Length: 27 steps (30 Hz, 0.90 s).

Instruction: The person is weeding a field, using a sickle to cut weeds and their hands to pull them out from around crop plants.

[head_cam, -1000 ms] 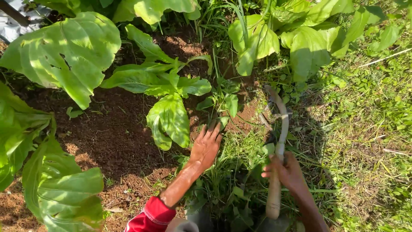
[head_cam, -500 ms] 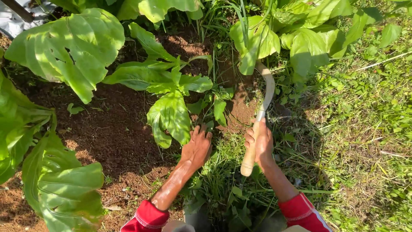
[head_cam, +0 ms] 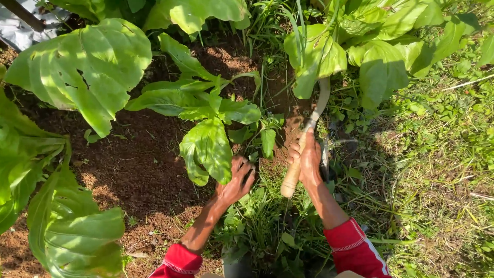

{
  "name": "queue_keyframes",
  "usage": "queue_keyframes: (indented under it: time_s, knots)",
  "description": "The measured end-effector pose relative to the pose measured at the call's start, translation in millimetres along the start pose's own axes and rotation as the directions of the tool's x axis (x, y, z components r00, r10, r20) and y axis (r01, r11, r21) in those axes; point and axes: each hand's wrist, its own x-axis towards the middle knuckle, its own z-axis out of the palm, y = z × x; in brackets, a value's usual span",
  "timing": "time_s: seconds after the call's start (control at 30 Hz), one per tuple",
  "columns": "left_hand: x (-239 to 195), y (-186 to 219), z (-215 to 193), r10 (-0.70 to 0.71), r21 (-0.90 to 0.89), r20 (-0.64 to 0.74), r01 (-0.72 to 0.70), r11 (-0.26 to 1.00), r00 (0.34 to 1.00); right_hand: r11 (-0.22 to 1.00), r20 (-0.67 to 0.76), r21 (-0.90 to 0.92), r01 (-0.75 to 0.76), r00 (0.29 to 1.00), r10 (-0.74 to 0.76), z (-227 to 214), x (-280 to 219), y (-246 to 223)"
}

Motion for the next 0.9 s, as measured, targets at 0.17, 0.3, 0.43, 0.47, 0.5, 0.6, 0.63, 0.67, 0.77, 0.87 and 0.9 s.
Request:
queue_keyframes:
  time_s: [0.17,0.3,0.43,0.47,0.5,0.6,0.63,0.67,0.77,0.87,0.9]
  knots:
    - [-15.0,-76.4,57.6,0.111,0.068,0.102,-0.119,0.991,0.989,0.995,0.059,-0.075,-0.064,0.996,0.069,4.0,-21.9,12.3]
    - [-15.2,-54.0,50.6,0.147,0.364,0.107,-0.176,0.915,0.983,0.999,-0.007,-0.052,0.001,1.0,-0.001,13.3,3.1,20.8]
    - [-6.3,-49.2,12.4,0.192,0.27,0.058,-0.201,0.942,0.98,0.995,0.084,-0.095,-0.027,0.996,0.035,22.6,-9.2,11.7]
    - [-5.5,-49.3,5.4,0.208,0.224,0.04,-0.211,0.951,0.977,0.993,0.108,-0.105,-0.056,0.992,0.068,19.8,-17.1,9.9]
    - [-5.1,-57.6,10.0,0.208,0.224,0.035,-0.211,0.951,0.977,0.993,0.11,-0.107,-0.054,0.992,0.066,22.5,-6.6,8.8]
    - [-11.3,-80.1,34.7,0.196,-0.014,0.024,-0.196,0.981,0.98,0.998,0.067,-0.039,0.04,0.997,-0.037,26.8,10.4,5.7]
    - [-11.8,-88.0,44.4,0.187,-0.044,0.054,-0.184,0.982,0.981,0.998,0.081,-0.053,0.042,0.996,-0.037,31.0,10.7,1.2]
    - [-7.3,-99.1,48.6,0.185,-0.065,0.086,-0.179,0.982,0.979,0.997,0.097,-0.056,0.051,0.994,-0.045,39.2,14.0,-4.3]
    - [-5.4,-98.8,51.5,0.25,-0.01,-0.047,-0.251,0.968,0.967,0.983,0.165,-0.184,-0.021,0.985,0.052,27.1,-21.3,15.5]
    - [-6.6,-100.3,55.4,0.235,0.098,-0.081,-0.227,0.969,0.969,0.987,0.126,-0.156,0.05,0.992,-0.03,21.9,-0.3,26.1]
    - [-11.7,-106.9,71.4,0.227,0.091,-0.081,-0.219,0.971,0.971,0.986,0.125,-0.163,0.042,0.992,-0.022,26.6,3.3,17.9]
